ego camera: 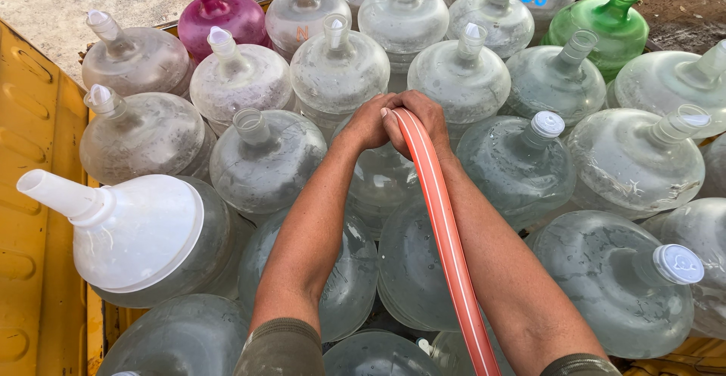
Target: The person fills large water dispenser jugs with water using an orange hose in the back of an auto rickshaw. They hold the hose in a jug opening, place a white funnel on another jug, cap a filled jug, and continue filling the next jug.
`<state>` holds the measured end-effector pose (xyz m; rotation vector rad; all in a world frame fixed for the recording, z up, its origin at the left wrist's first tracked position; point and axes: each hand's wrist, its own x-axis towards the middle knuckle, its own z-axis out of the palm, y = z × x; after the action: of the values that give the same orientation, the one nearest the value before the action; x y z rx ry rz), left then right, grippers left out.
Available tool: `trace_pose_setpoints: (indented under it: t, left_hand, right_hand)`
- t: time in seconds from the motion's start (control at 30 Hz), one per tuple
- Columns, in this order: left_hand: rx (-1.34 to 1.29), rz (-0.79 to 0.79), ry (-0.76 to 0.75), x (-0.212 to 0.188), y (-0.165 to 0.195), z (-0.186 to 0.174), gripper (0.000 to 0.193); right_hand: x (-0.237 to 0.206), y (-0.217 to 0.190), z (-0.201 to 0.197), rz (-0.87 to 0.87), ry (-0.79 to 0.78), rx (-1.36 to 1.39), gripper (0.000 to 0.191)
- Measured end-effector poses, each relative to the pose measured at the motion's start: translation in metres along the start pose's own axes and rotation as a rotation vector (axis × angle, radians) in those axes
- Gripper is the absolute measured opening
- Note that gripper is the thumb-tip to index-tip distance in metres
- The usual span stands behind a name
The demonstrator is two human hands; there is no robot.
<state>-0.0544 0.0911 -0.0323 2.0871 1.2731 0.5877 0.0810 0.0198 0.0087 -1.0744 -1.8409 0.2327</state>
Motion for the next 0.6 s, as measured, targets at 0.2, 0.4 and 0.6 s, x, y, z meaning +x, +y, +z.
trace_pose_setpoints:
  t: [0.2, 0.4, 0.6]
  left_hand:
    - [0.035, 0.088, 0.028, 0.0009, -0.0016, -0.0002, 0.026]
    - [0.014, 0.039, 0.020, 0.0018, -0.0052, 0.0033, 0.026]
    - [0.005, 0.014, 0.013, -0.0011, 0.0022, 0.0003, 0.025]
  right_hand:
    - [0.0012, -0.0005, -0.0003, -0.003, 0.001, -0.002, 0.014]
    - [0.0008, 0.0018, -0.0002, -0.014, 0.002, -0.008, 0.014]
    - [0.0016, 0.0004, -0.0003, 0.009, -0.010, -0.016, 0.013]
